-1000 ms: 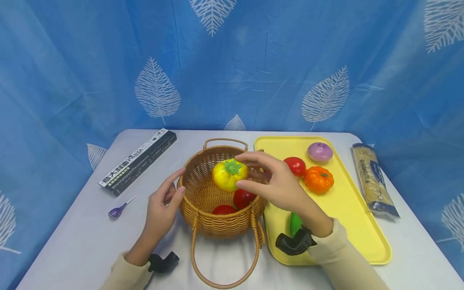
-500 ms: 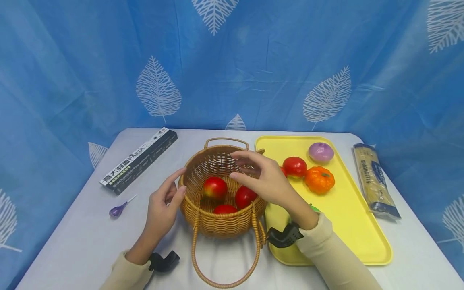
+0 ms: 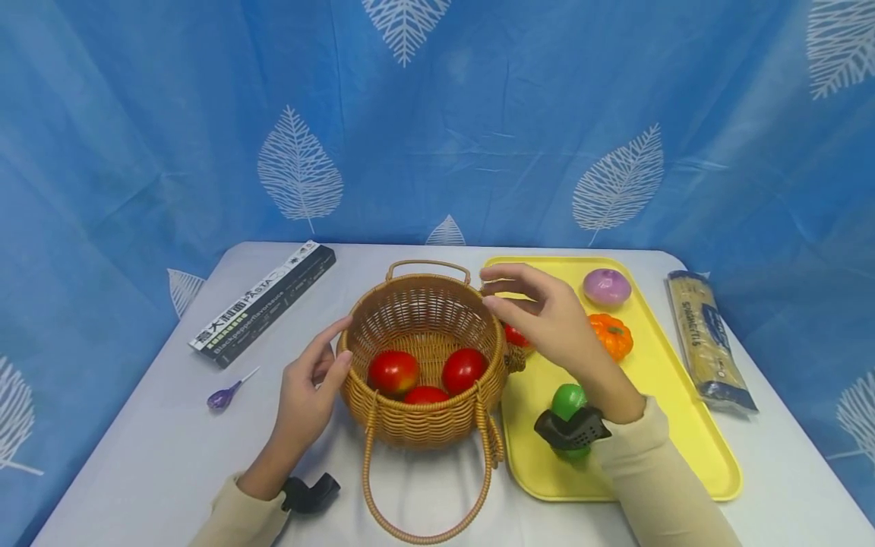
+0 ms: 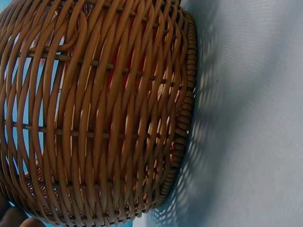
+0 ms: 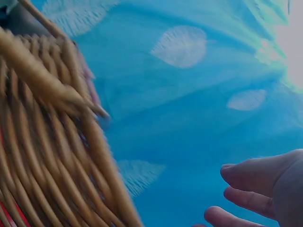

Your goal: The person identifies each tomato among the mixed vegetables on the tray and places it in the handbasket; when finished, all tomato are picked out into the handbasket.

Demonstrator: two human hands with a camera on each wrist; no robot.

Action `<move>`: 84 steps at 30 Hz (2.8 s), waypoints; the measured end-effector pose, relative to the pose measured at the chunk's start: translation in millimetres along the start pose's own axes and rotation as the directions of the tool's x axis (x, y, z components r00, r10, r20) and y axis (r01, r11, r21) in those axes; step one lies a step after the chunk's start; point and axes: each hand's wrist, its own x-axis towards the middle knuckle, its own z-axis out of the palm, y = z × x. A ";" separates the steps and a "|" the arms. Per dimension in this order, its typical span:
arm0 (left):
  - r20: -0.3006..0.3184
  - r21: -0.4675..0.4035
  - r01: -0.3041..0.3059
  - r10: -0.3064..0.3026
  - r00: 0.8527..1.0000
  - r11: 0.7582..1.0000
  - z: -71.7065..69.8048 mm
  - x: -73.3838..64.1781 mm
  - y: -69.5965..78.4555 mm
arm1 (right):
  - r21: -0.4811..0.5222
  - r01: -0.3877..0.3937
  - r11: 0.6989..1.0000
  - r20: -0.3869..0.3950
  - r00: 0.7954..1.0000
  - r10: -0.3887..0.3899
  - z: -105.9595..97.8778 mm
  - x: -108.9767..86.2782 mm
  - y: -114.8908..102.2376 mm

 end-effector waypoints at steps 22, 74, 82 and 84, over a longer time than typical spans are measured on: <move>0.004 0.008 0.005 -0.005 1.000 1.000 -0.5 -0.8 -1.5 | -0.231 -0.254 0.939 -0.102 0.966 0.236 -91.5 -8.7 33.7; 0.007 0.005 -0.019 0.018 1.000 1.000 -1.0 -1.4 -1.6 | -0.302 -0.100 0.948 0.346 0.915 0.206 -73.4 -1.0 100.5; 0.006 0.004 -0.029 0.029 1.000 1.000 -2.4 -1.2 -1.8 | -0.325 -0.122 0.938 0.418 0.871 0.258 -71.8 -0.3 99.2; 0.006 0.006 -0.025 0.025 1.000 1.000 -2.3 -1.5 -2.1 | -0.327 -0.133 0.936 0.434 0.858 0.274 -71.1 -0.6 99.7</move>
